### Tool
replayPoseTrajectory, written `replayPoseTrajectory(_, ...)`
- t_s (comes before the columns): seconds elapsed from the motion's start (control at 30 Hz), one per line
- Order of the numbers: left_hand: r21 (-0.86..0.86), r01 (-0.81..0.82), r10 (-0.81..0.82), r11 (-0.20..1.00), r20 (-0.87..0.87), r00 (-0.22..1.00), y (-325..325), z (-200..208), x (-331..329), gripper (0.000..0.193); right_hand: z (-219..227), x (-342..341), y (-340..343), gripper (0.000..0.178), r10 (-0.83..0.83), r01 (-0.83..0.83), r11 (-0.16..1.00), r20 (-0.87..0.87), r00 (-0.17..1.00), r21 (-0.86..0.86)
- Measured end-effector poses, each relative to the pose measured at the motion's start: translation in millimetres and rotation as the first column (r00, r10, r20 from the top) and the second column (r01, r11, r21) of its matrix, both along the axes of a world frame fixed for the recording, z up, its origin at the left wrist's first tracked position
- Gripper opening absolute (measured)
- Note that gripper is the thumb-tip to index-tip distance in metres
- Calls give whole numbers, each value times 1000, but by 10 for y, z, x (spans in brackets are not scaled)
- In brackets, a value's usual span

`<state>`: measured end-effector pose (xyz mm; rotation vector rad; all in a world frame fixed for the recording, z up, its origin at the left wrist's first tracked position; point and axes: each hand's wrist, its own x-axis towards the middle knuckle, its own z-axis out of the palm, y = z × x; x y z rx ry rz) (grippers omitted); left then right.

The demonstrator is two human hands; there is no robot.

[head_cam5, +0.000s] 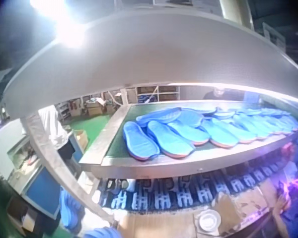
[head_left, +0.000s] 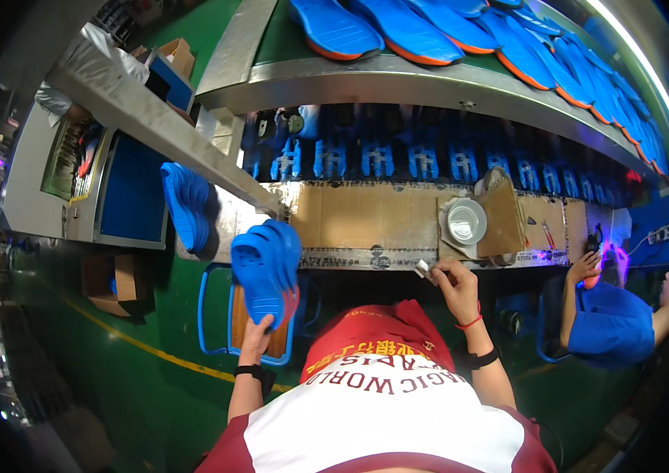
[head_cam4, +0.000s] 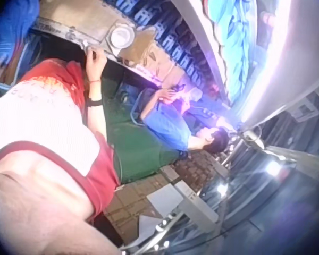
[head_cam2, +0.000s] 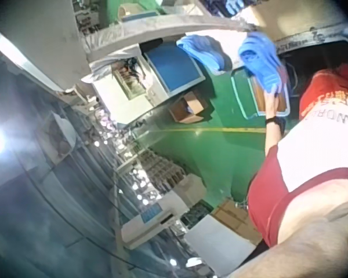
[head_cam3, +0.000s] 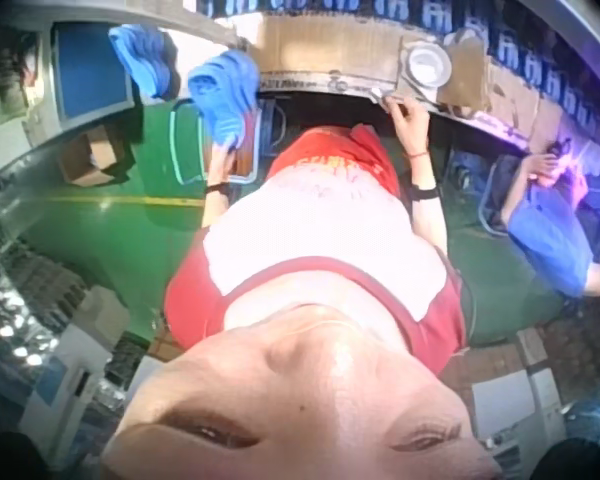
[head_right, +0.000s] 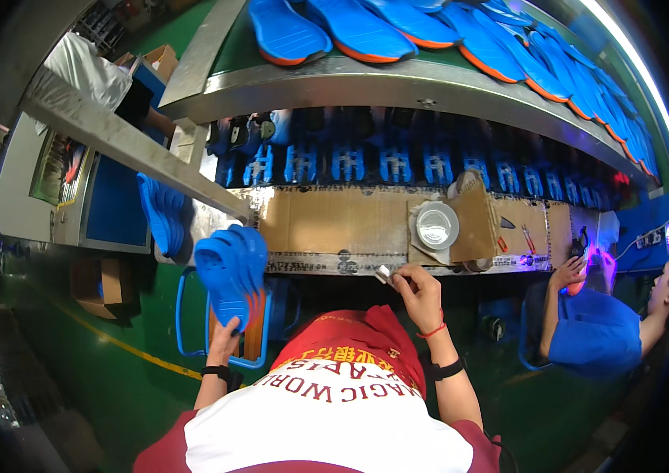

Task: Applying glue or adhesive to the outer edge of blue shoe components using a small brush.

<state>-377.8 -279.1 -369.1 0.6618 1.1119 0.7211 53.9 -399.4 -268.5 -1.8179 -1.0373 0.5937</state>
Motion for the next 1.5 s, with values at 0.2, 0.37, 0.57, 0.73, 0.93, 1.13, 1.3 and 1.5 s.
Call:
replayPoseTrajectory(0.2, -159, 165, -140, 973, 156, 978, 59, -213, 1558, 43, -4, 467, -68, 8, -85, 82, 996, 134, 987, 29)
replayPoseTrajectory(0.37, -70, 140, -118, 988, 257, 959, 220, -262, 2573, 39, -78, 725, -56, 7, -83, 68, 996, 375, 923, 53)
replayPoseTrajectory(0.57, 24, 125, -127, 992, 101, 987, 107, -358, 2973, 52, -394, 956, 84, 7, -5, 96, 987, 577, 817, -127)
replayPoseTrajectory(0.73, 490, 552, 152, 674, -824, 546, 177, -196, 2958, 62, -623, 1085, 181, 8, -37, 177, 962, 547, 836, -206)
replayPoseTrajectory(0.93, 310, 609, -332, 730, -619, 712, 618, 214, 2736, 45, -708, 1090, 244, 9, -29, 183, 957, 552, 833, -227)
replayPoseTrajectory(1.13, 200, 492, -497, 847, -31, 867, 627, 874, 2475, 49, -714, 1063, 317, 9, -56, 234, 938, 557, 829, -255)
replayPoseTrajectory(1.3, 313, 531, -565, 787, 19, 825, 696, 1185, 2362, 60, -703, 1062, 329, 9, -68, 265, 922, 556, 828, -283)
replayPoseTrajectory(1.5, 342, 507, -551, 791, 37, 834, 710, 1398, 2411, 60, -498, 1003, 360, 8, -127, 261, 951, 558, 820, -167)
